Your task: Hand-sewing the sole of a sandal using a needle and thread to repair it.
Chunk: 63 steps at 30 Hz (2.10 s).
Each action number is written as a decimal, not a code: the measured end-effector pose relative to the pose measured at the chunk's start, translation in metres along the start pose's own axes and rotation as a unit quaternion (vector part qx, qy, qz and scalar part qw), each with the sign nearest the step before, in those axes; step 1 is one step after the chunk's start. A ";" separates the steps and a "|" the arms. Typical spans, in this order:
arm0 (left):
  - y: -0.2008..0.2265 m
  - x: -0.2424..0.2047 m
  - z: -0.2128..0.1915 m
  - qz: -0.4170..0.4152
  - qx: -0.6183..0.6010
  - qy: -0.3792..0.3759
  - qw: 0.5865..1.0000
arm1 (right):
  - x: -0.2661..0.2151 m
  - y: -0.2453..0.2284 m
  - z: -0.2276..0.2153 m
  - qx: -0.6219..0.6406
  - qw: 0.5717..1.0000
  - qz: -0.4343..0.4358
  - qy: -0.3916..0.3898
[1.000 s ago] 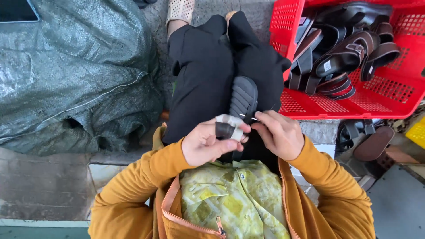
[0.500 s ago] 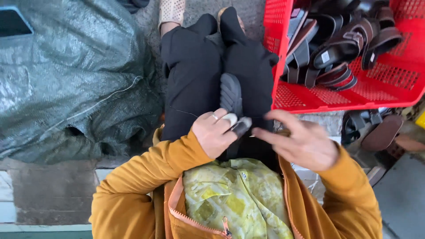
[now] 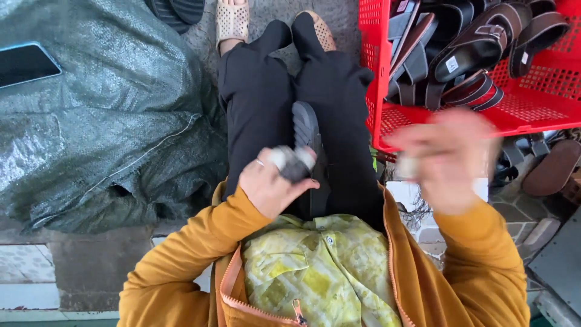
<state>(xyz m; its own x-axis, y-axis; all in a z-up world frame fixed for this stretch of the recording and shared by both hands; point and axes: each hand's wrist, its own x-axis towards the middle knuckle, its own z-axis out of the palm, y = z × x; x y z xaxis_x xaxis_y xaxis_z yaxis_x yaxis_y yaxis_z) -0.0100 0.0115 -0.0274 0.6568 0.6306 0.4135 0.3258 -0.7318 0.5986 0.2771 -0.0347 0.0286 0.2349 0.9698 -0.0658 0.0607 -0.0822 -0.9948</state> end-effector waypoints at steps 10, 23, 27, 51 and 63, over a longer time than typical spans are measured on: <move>-0.025 0.067 -0.034 -0.237 -0.511 -0.113 0.819 | -0.005 0.018 0.053 -0.192 0.945 -0.061 -0.256; -0.106 0.047 -0.034 -0.119 0.025 -0.069 0.990 | 0.003 0.039 0.049 -0.384 0.861 -0.238 -0.234; -0.041 0.030 -0.014 -0.103 -0.132 -0.037 0.985 | 0.007 0.035 0.051 -0.405 0.847 -0.242 -0.246; -0.007 0.007 0.006 -0.397 -0.573 0.036 0.716 | -0.009 0.054 0.068 -0.331 0.906 -0.213 -0.156; 0.000 0.036 0.012 -0.010 -0.026 -0.036 0.999 | 0.007 -0.003 0.020 -0.555 0.703 -0.225 -0.383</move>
<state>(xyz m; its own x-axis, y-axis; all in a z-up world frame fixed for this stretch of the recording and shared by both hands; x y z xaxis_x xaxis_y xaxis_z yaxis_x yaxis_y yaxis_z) 0.0215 0.0313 -0.0209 0.6976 0.6240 0.3520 0.3057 -0.7036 0.6415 0.2591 -0.0231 0.0294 -0.6153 0.7599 -0.2100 0.7823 0.5556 -0.2816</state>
